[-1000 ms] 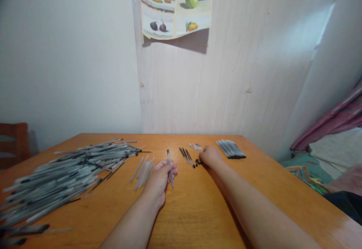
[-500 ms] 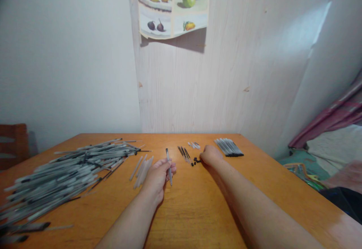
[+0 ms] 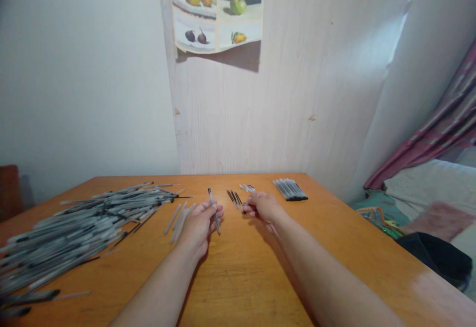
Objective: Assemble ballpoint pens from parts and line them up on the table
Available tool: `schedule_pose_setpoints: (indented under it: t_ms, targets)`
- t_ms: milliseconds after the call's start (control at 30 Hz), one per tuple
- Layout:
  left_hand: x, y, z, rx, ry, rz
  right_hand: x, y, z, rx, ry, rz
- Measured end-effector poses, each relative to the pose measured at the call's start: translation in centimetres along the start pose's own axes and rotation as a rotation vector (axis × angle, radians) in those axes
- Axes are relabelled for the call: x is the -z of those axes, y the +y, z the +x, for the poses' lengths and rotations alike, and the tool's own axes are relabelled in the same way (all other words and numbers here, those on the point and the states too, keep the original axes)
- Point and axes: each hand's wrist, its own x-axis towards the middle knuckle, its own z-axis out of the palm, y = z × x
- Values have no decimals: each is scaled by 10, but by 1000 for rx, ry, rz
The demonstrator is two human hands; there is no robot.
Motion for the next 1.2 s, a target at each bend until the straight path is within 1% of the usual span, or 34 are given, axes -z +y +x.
schedule_pose_setpoints:
  t_ms: [33, 67, 133, 267, 333, 467, 633, 1033, 1200]
  targets:
    - [0, 1, 0, -10, -2, -11, -2, -1, -8, -36, -51, 258]
    - [0, 2, 0, -22, -3, -22, -5, -1, -14, -77, -95, 445]
    - [1, 4, 2, -51, -5, -43, -10, 2, -25, -143, -151, 672]
    - [4, 7, 5, -94, -1, -96, -22, 15, -35, -194, -211, 902]
    - [4, 9, 5, -97, -1, -127, -29, 22, -37, -211, -251, 981]
    - [4, 13, 3, -96, 7, -179, -38, 30, -43, -230, -270, 1031]
    - [4, 16, 2, -93, 16, -220, -43, 30, -52, -239, -356, 962]
    - [4, 14, 1, -78, 14, -237, -49, 31, -56, -216, -420, 918]
    - [4, 11, 2, -73, 10, -236, -50, 30, -57, -223, -400, 919]
